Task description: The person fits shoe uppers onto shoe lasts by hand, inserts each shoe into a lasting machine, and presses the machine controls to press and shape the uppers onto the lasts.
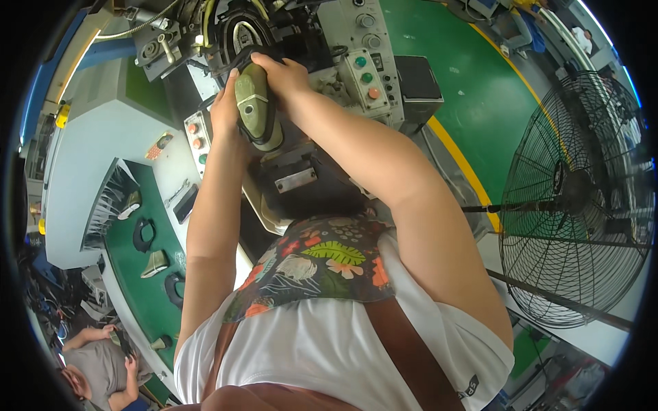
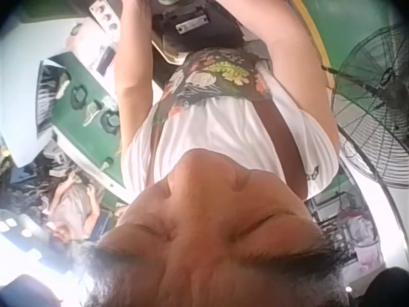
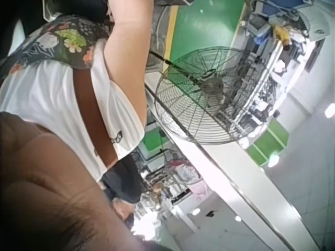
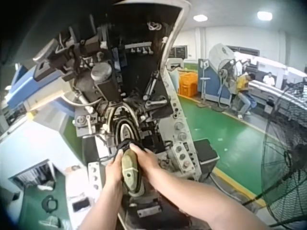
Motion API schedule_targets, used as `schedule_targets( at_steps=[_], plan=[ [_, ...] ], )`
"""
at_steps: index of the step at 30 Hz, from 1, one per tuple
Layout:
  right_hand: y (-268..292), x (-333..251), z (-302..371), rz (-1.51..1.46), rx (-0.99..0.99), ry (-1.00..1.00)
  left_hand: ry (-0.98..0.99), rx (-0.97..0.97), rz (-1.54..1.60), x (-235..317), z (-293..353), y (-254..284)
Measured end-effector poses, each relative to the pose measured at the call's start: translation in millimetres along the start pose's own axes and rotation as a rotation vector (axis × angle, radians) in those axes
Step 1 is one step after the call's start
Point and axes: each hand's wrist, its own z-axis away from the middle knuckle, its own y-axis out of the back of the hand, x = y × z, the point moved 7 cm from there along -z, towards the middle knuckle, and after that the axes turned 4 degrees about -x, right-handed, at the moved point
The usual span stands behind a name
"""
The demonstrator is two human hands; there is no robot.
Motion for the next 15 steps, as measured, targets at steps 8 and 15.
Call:
schedule_targets(
  at_steps=[8, 15],
  plan=[
    [-3, -9, -21, 0.017, 0.012, 0.056, -0.075, 0.062, 0.011, 23, -6, -12],
    [4, -13, -41, 0.252, -0.092, 0.383, -0.362, 0.016, 0.11, 16, -19, -10]
  ],
)
